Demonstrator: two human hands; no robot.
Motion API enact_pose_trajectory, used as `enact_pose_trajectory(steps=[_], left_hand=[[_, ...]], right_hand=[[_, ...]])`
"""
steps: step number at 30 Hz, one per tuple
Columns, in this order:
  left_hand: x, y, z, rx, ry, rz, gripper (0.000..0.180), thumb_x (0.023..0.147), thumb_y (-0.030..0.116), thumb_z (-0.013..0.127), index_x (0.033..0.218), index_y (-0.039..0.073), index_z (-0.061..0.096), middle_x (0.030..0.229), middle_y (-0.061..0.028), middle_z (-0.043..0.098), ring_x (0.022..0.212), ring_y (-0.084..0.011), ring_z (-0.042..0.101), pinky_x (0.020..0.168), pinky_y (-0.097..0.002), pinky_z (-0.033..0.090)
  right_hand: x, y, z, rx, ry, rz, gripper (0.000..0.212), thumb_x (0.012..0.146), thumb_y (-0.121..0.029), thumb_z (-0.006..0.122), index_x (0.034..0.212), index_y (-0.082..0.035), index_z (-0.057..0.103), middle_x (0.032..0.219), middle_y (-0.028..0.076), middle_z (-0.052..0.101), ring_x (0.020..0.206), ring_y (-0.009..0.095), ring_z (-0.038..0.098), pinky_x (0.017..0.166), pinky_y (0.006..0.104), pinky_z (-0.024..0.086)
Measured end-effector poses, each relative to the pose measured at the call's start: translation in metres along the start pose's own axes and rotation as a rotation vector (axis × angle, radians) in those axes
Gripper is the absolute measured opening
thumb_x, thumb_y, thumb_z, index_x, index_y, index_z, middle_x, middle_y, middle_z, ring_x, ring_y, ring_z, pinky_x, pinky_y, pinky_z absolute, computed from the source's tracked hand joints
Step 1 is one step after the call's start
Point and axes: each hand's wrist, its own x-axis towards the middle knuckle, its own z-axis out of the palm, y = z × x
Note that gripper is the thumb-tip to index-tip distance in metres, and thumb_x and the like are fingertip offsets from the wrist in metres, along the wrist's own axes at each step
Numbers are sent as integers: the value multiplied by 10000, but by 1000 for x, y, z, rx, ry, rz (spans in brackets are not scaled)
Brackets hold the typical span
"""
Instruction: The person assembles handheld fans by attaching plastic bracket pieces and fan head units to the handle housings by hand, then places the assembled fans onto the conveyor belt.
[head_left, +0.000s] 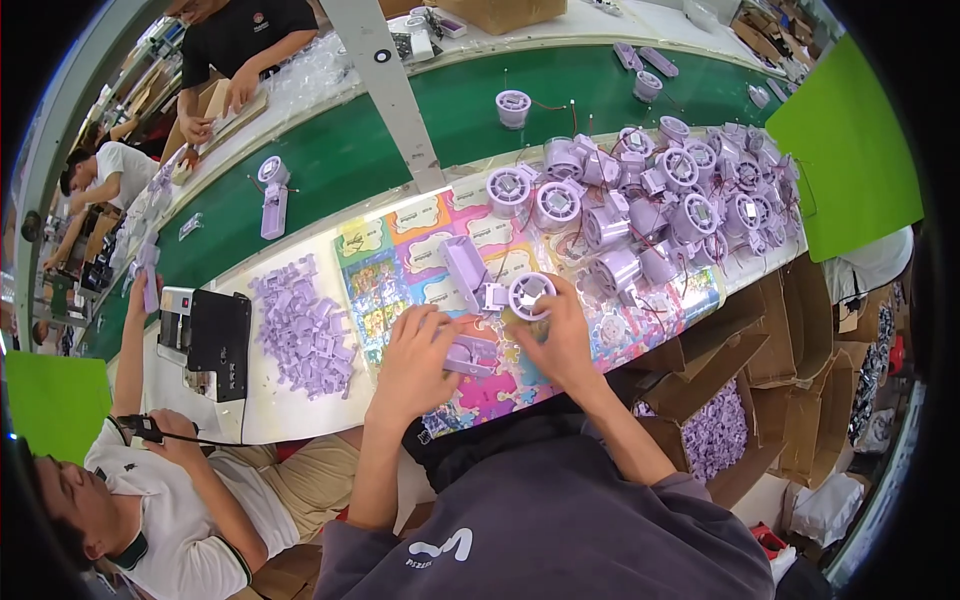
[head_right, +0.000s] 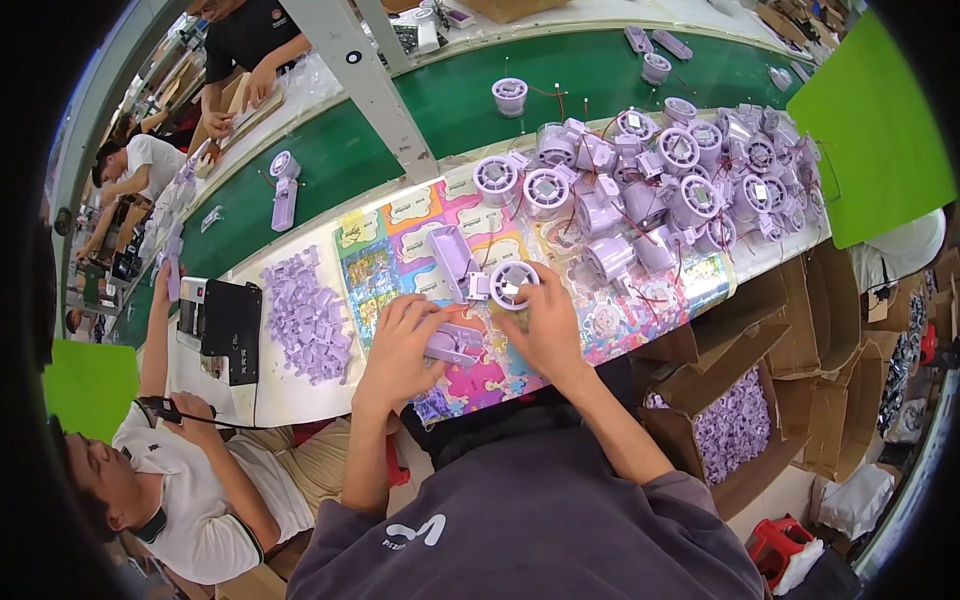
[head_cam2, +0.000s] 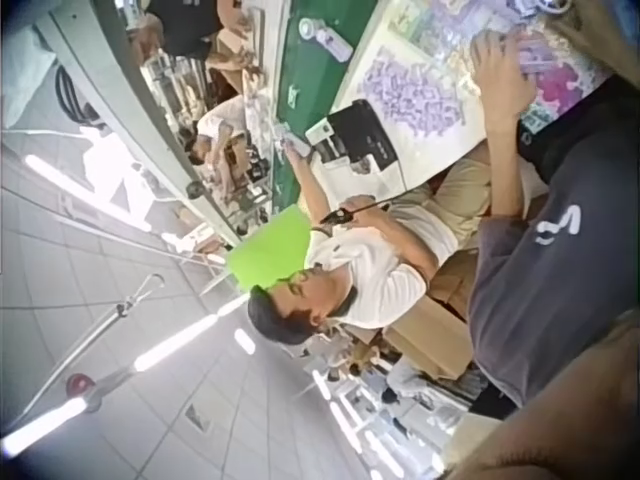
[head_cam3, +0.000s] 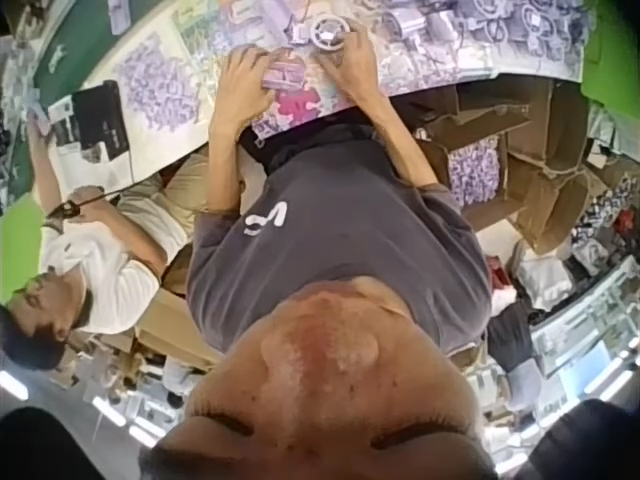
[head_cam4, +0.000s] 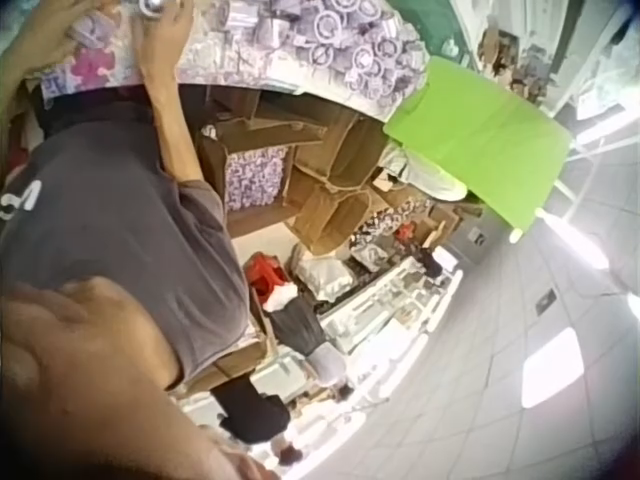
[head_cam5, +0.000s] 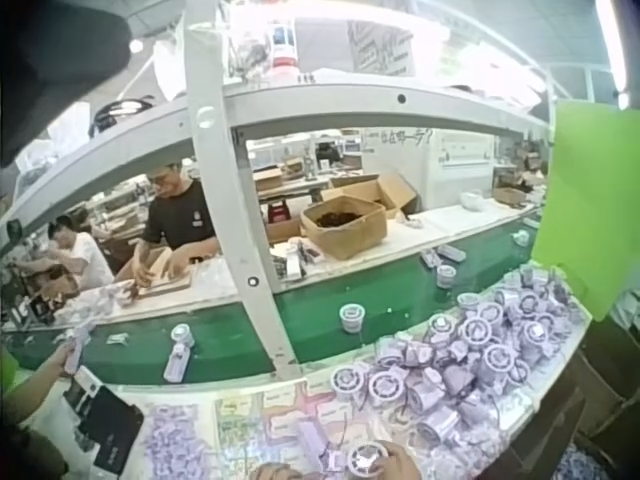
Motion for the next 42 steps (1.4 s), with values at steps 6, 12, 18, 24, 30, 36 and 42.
enact_pose_trajectory(steps=[6, 12, 18, 24, 30, 36, 42], left_hand=[[-8, 15, 0, -5, 74, -4, 573, 629, 128, 797, 1178, 65, 645, 1242, -112, 563, 1237, -343, 485, 1042, -484, 400], [-6, 11, 3, -154, 65, -62, 624, 663, 186, 833, 1248, 92, 637, 1096, -126, 636, 1038, -326, 599, 903, -412, 480], [6, 25, -15, -281, -128, -134, 613, 720, 241, 820, 1263, 47, 614, 1225, -137, 620, 1062, -353, 631, 907, -419, 512], [11, 28, -13, -390, -142, -216, 598, 706, 233, 843, 1238, 67, 624, 1145, -163, 679, 1072, -373, 640, 902, -434, 509], [11, 34, -14, -446, -165, -231, 691, 690, 243, 868, 1302, 60, 602, 1212, -168, 661, 1108, -374, 633, 936, -428, 500], [13, 32, -9, -567, -227, -187, 652, 748, 229, 835, 1308, 5, 589, 1230, -203, 639, 1138, -369, 617, 965, -418, 487], [16, 44, 6, -854, -123, -278, 501, 824, 169, 777, 1245, -54, 620, 1082, -209, 688, 1018, -318, 669, 890, -376, 510]], right_hand=[[3, 2, -2, 474, 116, 345, 691, 772, -62, 824, 1320, 12, 410, 1236, 156, 534, 1139, 249, 578, 973, 366, 479], [-1, -16, -47, 902, -164, 416, 799, 763, -2, 807, 1452, -14, 403, 1326, 83, 499, 1239, 188, 527, 1065, 328, 424], [3, -44, -60, 271, -241, 78, 717, 695, -14, 829, 1355, -17, 552, 1283, 179, 569, 1185, 327, 580, 1005, 384, 461], [11, -44, -69, -8, -275, -203, 763, 661, -14, 787, 1386, -49, 551, 1272, 147, 599, 1126, 340, 607, 929, 420, 502], [10, -46, -76, -35, -262, -189, 759, 635, 9, 774, 1364, -40, 566, 1247, 140, 604, 1100, 339, 612, 901, 418, 513], [13, -45, -78, -21, -254, -200, 756, 615, 63, 733, 1347, -39, 576, 1230, 141, 599, 1095, 342, 614, 887, 414, 527], [15, -45, -82, -52, -231, -259, 767, 580, 96, 663, 1331, -37, 589, 1238, 148, 592, 1125, 366, 607, 920, 435, 531]])
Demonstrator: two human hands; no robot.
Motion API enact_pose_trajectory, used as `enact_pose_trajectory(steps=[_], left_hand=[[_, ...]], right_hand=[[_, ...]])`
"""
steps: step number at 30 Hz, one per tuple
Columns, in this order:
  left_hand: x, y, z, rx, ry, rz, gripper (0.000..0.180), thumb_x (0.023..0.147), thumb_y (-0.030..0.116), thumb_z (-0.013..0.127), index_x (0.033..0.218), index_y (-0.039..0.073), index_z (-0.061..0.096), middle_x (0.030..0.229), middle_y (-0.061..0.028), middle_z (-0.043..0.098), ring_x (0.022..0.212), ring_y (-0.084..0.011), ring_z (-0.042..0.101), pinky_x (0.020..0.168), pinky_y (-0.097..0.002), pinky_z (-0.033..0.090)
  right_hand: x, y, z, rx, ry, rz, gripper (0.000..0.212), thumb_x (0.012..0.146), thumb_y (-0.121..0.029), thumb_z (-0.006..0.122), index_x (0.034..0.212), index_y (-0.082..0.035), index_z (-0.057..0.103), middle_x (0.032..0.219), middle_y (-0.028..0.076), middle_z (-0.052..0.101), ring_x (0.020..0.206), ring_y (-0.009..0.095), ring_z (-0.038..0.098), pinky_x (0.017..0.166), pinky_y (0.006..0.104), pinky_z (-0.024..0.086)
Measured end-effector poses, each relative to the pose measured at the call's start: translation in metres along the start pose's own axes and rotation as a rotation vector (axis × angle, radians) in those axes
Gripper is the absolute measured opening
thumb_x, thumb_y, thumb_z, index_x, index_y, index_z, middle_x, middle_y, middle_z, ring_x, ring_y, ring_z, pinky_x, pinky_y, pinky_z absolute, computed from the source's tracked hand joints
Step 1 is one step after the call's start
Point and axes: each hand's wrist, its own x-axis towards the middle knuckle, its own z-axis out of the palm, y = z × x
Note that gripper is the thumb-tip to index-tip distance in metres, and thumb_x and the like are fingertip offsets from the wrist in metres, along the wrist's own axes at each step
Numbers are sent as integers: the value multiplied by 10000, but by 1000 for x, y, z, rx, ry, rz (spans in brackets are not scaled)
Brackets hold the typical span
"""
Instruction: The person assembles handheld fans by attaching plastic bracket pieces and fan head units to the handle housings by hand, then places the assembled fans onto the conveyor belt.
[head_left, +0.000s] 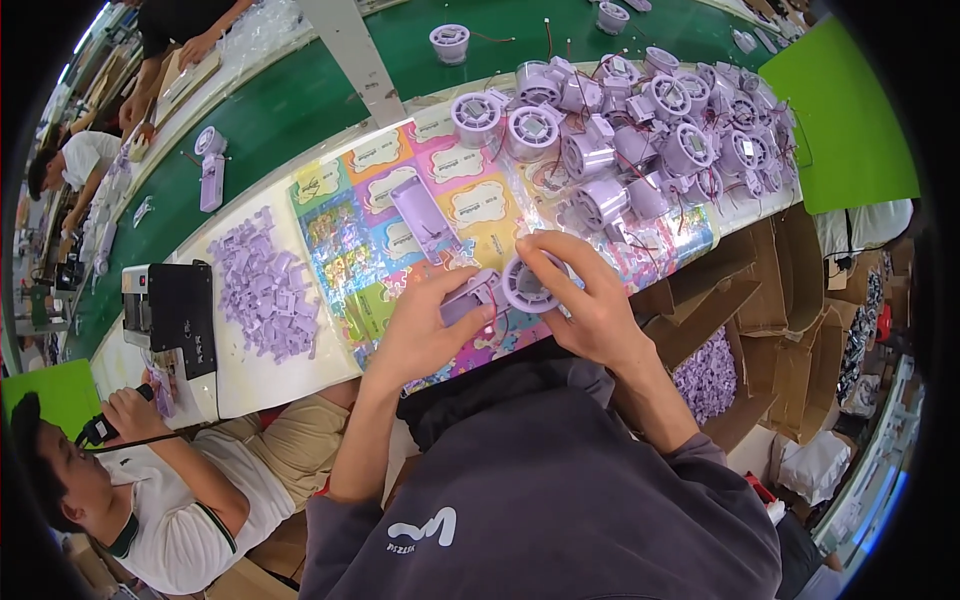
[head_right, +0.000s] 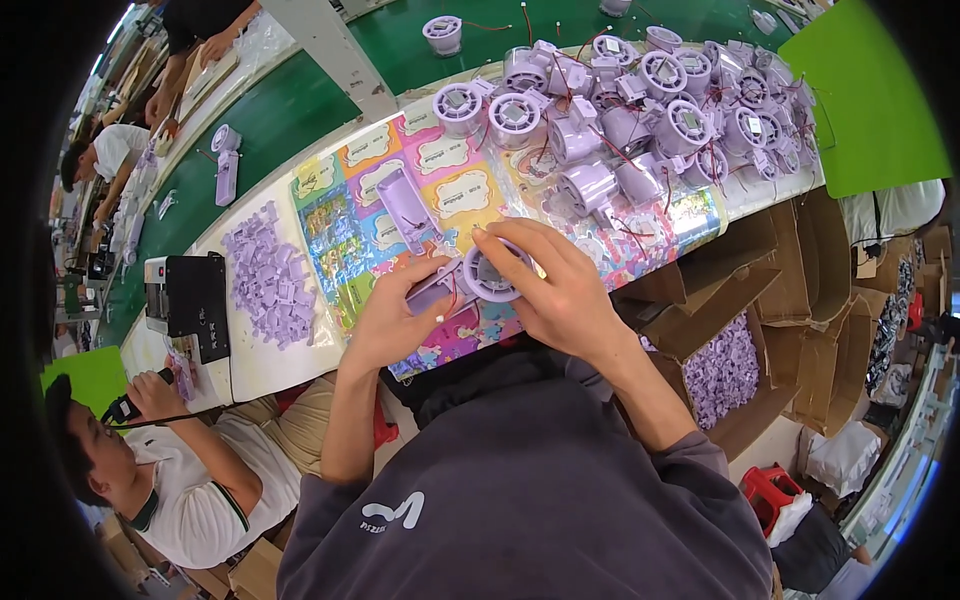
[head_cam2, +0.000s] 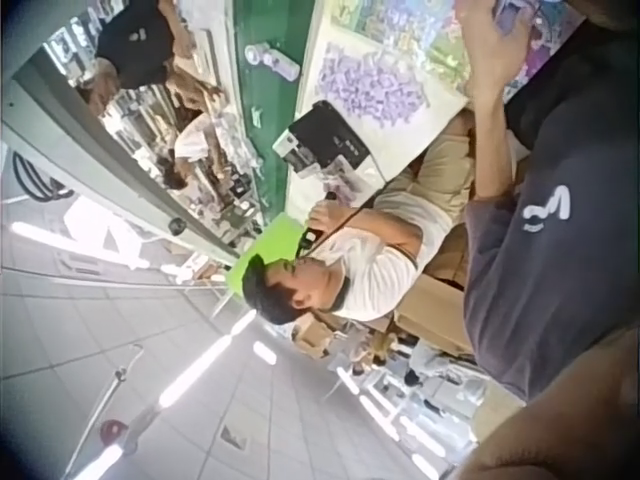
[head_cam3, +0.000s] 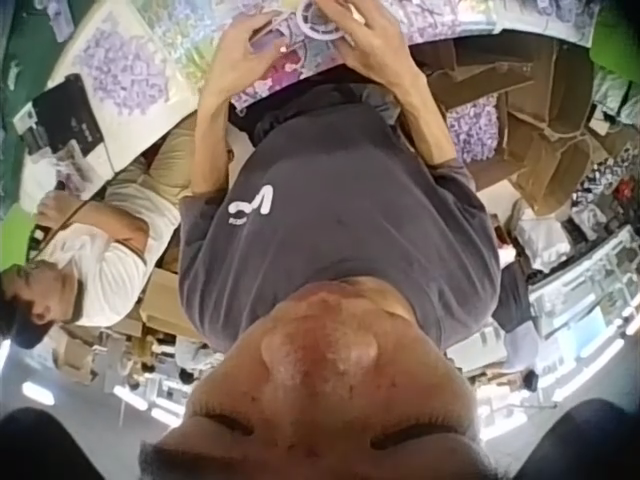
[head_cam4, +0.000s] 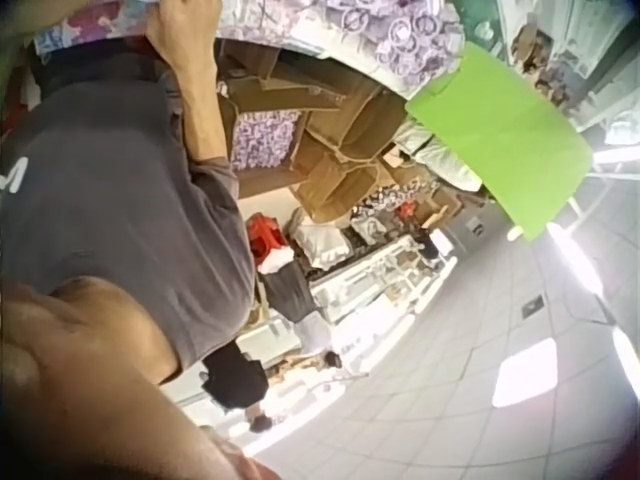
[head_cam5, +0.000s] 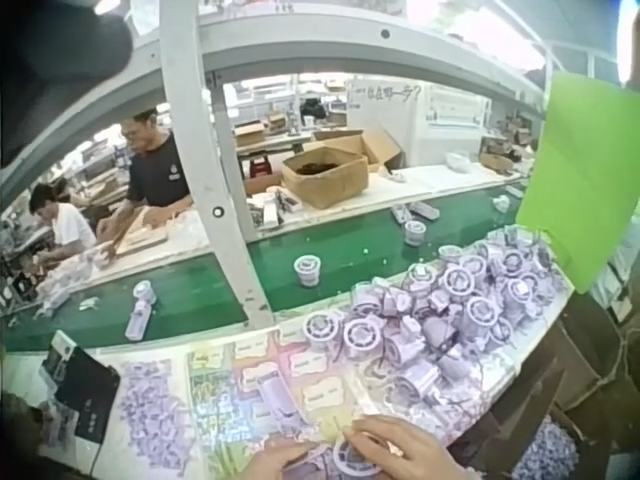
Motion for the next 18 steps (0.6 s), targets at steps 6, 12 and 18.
enact_pose_trajectory(steps=[6, 12, 18], left_hand=[[-2, -16, 14, 89, 162, 40, 398, 822, 97, 788, 1166, -61, 666, 1019, -166, 719, 918, -210, 683, 855, -317, 518], [-12, -21, 17, -226, 210, 19, 345, 833, 24, 767, 1157, -56, 679, 1015, -86, 733, 910, -117, 653, 846, -269, 514], [-39, -30, -2, -203, 291, -91, 296, 907, 47, 705, 1184, -57, 683, 982, -60, 721, 877, -87, 629, 796, -243, 503]], right_hand=[[3, 2, 3, -27, 25, -35, 712, 635, 116, 617, 1330, -35, 589, 1257, 155, 586, 1177, 375, 590, 955, 448, 527], [5, 4, 9, 112, -27, -27, 740, 608, 178, 619, 1321, -18, 598, 1275, 169, 585, 1203, 376, 586, 978, 443, 510], [11, -5, 22, 173, -51, 23, 666, 683, 32, 753, 1320, -29, 568, 1285, 156, 593, 1167, 368, 586, 964, 438, 502]])
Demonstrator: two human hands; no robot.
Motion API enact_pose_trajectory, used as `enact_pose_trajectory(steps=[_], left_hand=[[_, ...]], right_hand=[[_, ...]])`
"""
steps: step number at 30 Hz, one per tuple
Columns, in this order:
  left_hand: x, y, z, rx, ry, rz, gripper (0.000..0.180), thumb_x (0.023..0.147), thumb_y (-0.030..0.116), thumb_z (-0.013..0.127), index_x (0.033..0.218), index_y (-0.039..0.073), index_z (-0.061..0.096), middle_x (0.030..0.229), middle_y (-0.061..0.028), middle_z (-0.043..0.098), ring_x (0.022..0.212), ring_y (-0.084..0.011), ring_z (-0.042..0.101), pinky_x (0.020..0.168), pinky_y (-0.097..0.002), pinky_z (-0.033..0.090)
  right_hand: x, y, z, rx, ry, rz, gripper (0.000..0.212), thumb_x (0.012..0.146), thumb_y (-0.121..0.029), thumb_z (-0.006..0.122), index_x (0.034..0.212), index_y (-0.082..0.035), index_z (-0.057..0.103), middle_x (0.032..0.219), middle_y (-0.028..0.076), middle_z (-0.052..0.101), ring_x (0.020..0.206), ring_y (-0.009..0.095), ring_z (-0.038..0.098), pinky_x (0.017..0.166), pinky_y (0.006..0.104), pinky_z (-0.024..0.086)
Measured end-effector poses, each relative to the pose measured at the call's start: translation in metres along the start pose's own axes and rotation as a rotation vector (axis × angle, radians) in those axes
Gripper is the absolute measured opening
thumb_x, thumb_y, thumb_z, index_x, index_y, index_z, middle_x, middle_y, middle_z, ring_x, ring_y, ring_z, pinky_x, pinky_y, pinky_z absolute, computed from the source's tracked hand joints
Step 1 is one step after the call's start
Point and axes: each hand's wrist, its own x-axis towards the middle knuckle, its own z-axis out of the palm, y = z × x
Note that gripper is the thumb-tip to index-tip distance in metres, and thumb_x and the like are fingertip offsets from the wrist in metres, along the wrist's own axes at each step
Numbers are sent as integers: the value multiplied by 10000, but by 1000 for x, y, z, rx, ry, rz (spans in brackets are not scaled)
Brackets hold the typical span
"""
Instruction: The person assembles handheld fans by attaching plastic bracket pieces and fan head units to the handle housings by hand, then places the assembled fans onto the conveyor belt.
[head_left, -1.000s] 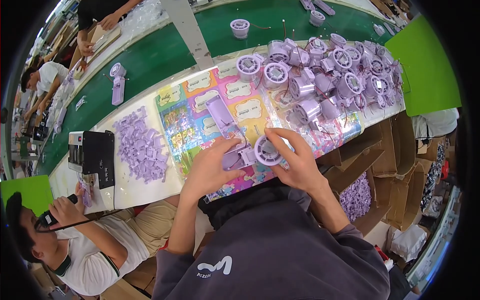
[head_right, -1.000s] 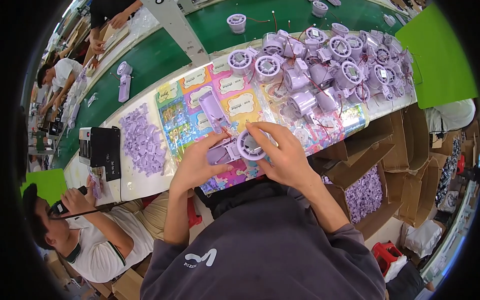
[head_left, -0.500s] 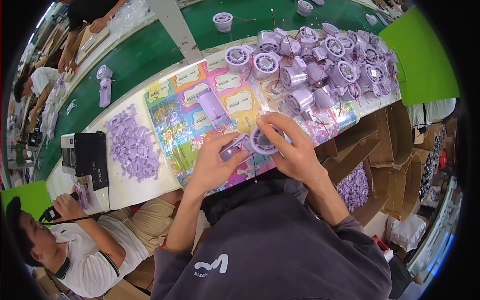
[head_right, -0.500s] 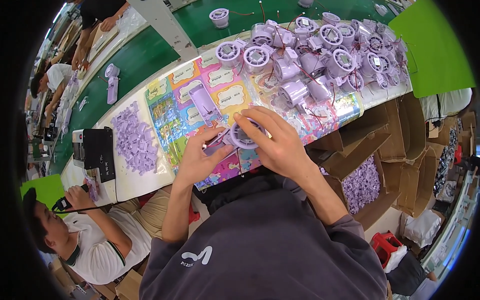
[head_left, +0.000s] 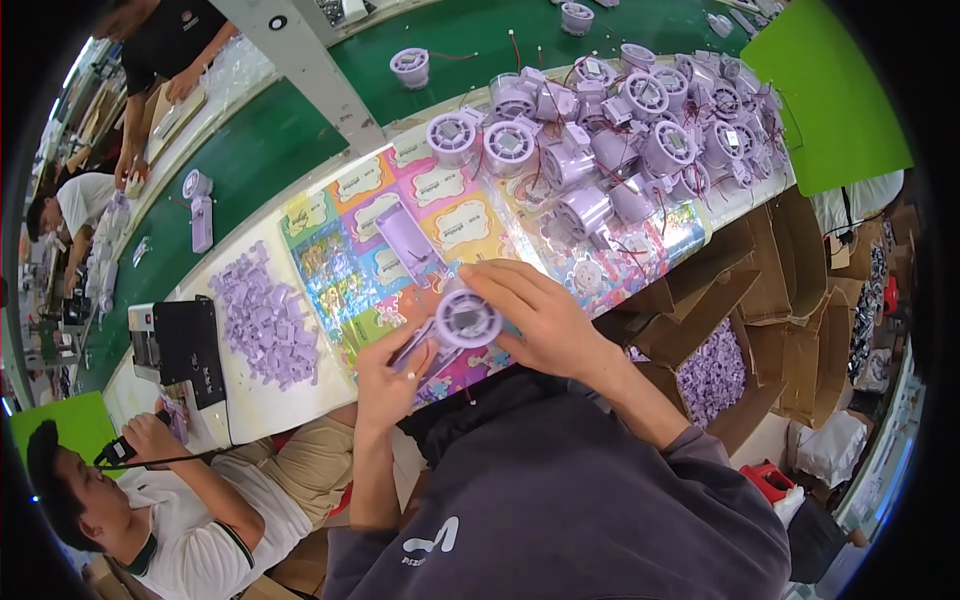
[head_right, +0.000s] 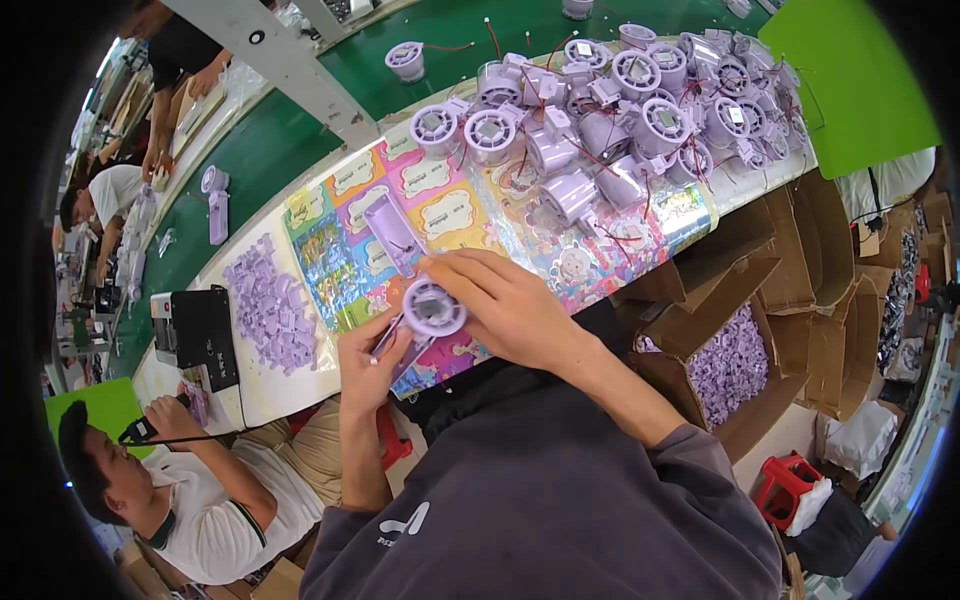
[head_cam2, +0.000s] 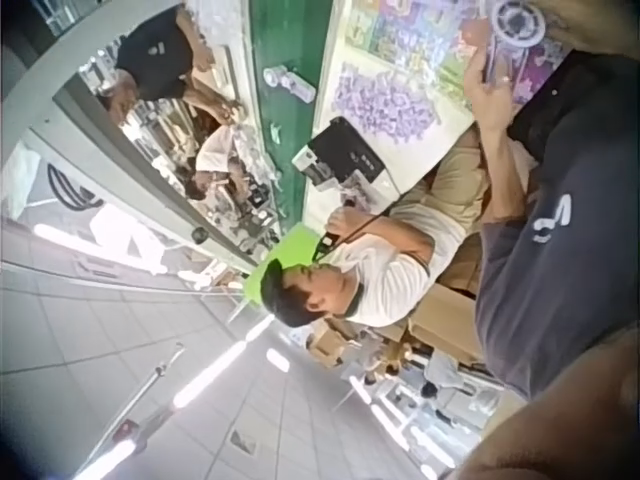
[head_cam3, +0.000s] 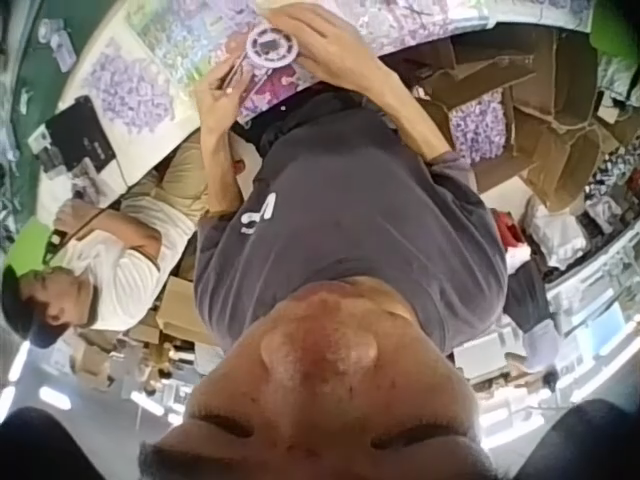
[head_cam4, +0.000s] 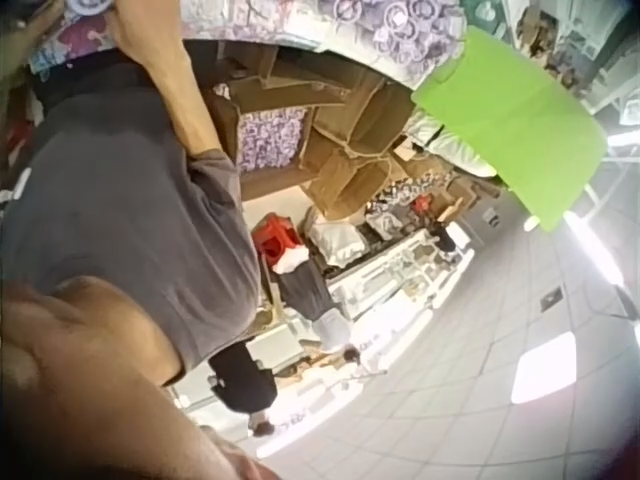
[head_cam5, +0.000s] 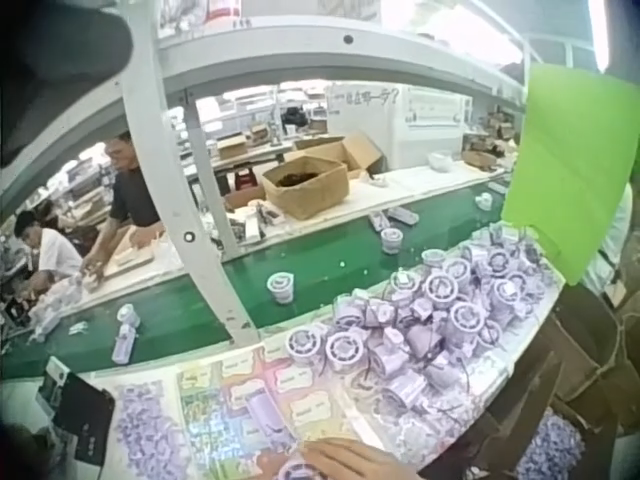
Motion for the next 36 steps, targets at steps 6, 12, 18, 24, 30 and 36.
enact_pose_trajectory(steps=[6, 12, 18, 24, 30, 36], left_hand=[[24, 6, -65, 38, 348, 128, 307, 939, 142, 709, 1174, -53, 692, 1014, -38, 713, 859, -87, 622, 779, -256, 493], [155, 17, -139, 118, 562, 108, 312, 965, 243, 669, 1029, -61, 700, 774, 26, 608, 672, -64, 488, 591, -261, 377], [301, -14, -213, 414, 594, -85, 347, 902, 314, 730, 855, -30, 738, 760, -12, 644, 663, -106, 521, 580, -342, 393], [362, -55, -258, 467, 842, -38, 463, 838, 395, 729, 802, -66, 746, 789, -173, 729, 708, -275, 685, 705, -402, 524], [351, -17, -179, 1025, 1186, 21, 509, 786, 301, 741, 1242, 103, 631, 1170, -160, 653, 1181, -348, 554, 1001, -461, 426], [366, 34, -160, 979, 616, 784, 419, 786, 243, 790, 1135, 45, 667, 1022, -151, 669, 1025, -347, 610, 927, -459, 466]], right_hand=[[-30, 38, -8, -540, 405, 192, 552, 717, -29, 722, 1259, -51, 620, 1229, 143, 600, 1123, 351, 576, 971, 450, 451], [-37, 77, 0, -718, 391, 311, 557, 751, -54, 678, 1305, -72, 617, 1432, 238, 450, 1352, 436, 392, 1096, 529, 346], [-35, 77, 1, -691, 427, 327, 555, 733, -48, 676, 1283, -113, 640, 1421, 200, 478, 1351, 403, 413, 1090, 502, 347], [-33, 77, 4, -635, 473, 328, 530, 718, -27, 668, 1241, -118, 672, 1400, 186, 503, 1329, 387, 442, 1075, 481, 367], [-38, 83, 1, -672, 498, 354, 523, 700, 1, 671, 1210, -116, 693, 1383, 182, 514, 1316, 384, 456, 1061, 471, 378], [-31, 80, 4, -643, 505, 319, 531, 697, 3, 670, 1213, -121, 694, 1382, 183, 515, 1313, 385, 458, 1066, 471, 372]])
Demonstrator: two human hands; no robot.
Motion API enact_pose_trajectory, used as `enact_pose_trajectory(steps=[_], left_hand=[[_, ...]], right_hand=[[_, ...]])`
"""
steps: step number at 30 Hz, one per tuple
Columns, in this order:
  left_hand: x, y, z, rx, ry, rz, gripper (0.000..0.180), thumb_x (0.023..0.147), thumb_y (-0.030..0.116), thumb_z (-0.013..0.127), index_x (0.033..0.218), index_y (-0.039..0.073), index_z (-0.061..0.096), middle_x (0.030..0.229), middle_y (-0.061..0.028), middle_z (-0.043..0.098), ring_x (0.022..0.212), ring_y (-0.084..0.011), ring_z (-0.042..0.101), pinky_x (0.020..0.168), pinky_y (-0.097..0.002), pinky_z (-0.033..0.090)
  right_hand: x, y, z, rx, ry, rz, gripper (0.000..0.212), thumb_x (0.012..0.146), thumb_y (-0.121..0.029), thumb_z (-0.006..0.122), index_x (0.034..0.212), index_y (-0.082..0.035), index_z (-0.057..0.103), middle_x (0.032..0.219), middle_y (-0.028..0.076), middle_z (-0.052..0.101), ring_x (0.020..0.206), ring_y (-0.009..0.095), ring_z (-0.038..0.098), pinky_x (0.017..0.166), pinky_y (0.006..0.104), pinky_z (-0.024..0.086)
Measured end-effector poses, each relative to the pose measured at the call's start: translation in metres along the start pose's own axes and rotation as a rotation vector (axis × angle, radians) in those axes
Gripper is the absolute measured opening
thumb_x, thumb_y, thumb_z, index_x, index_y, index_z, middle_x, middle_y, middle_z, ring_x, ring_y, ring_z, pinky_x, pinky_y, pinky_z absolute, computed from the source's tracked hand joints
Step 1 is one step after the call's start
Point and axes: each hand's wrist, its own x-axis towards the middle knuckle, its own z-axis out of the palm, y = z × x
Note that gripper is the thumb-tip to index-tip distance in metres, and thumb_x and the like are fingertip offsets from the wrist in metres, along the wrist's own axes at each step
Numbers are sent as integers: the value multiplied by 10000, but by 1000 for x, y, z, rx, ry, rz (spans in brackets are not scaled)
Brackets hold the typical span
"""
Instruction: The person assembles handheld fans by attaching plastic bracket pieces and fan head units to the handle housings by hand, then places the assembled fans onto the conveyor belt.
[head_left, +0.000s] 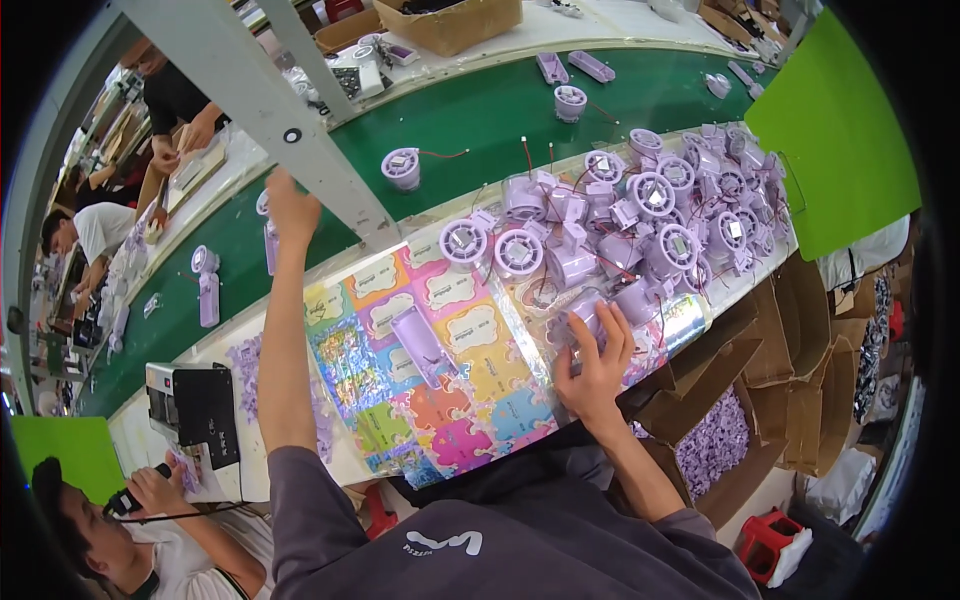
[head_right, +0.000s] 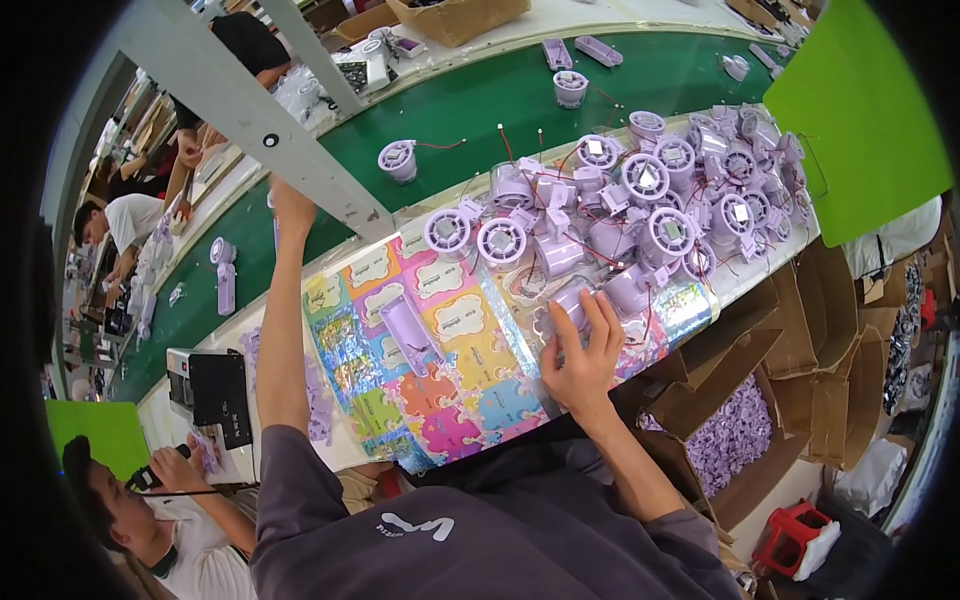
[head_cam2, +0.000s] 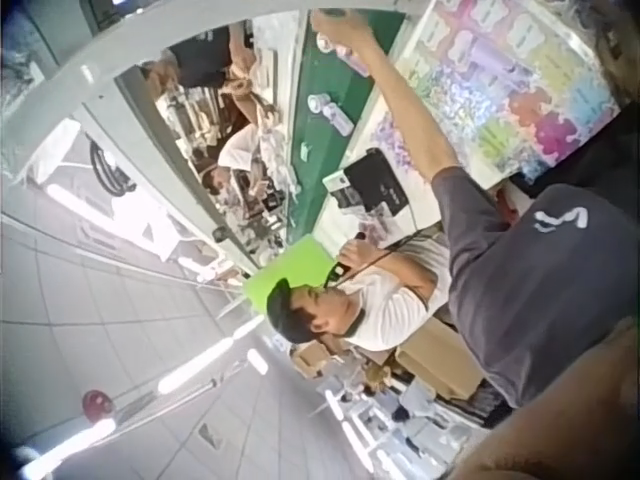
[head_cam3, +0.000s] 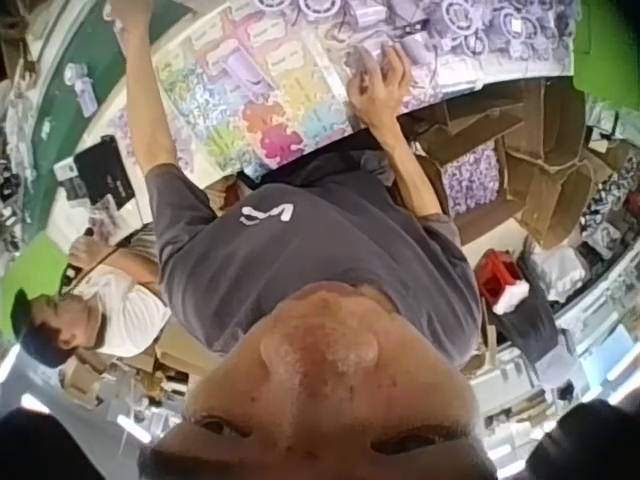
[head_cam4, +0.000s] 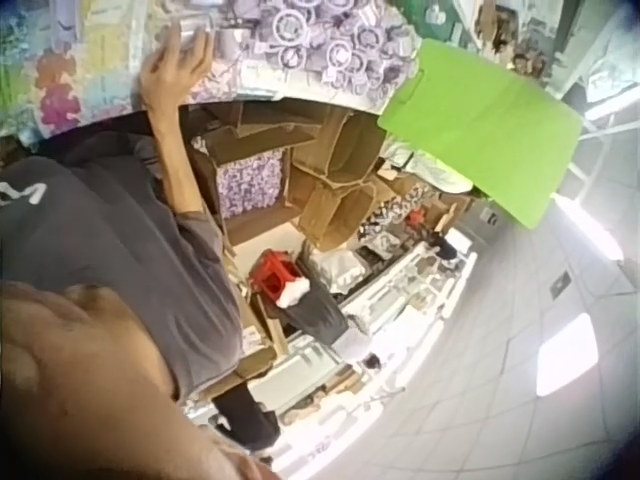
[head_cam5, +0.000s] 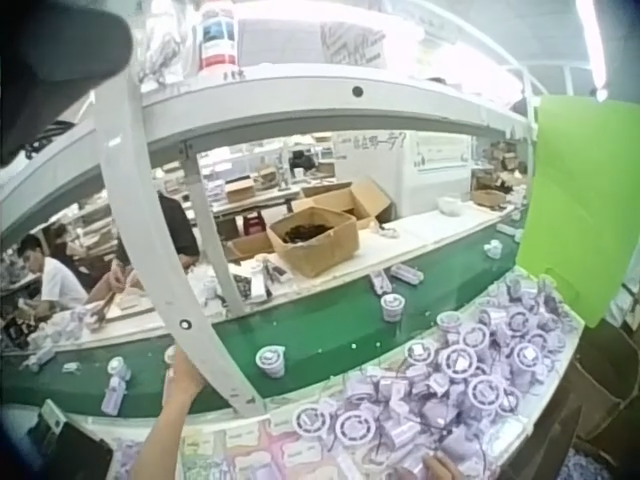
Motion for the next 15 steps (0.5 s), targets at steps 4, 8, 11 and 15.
enact_pose_trajectory(steps=[4, 8, 11, 15], left_hand=[[23, 46, 29, -614, -639, -286, 615, 823, 271, 817, 1360, 108, 565, 1202, -98, 640, 1123, -250, 606, 944, -408, 477], [31, 71, 43, -931, -950, -161, 748, 768, 162, 861, 1431, 171, 516, 1275, -49, 596, 1159, -169, 572, 1036, -309, 421], [29, 61, 58, -751, -891, -112, 695, 746, 139, 861, 1368, 131, 550, 1254, -39, 607, 1162, -171, 568, 1031, -309, 421], [21, 65, 40, -764, -780, -414, 646, 707, 46, 825, 1302, 83, 578, 1105, -19, 661, 969, -160, 641, 857, -309, 517]], right_hand=[[-2, 3, 1, -25, 5, 17, 531, 696, -3, 667, 1214, -119, 693, 1377, 185, 521, 1312, 387, 458, 1068, 473, 371], [-4, 3, 1, -11, -7, 0, 527, 692, 17, 660, 1211, -77, 660, 1396, 205, 500, 1332, 419, 434, 1094, 500, 352], [-5, 1, 1, 2, -16, 5, 528, 693, 18, 658, 1212, -78, 660, 1399, 205, 499, 1333, 418, 433, 1093, 500, 354], [-4, 2, 2, -4, 1, 6, 525, 698, 12, 658, 1211, -96, 678, 1394, 195, 509, 1326, 404, 442, 1085, 484, 360]])
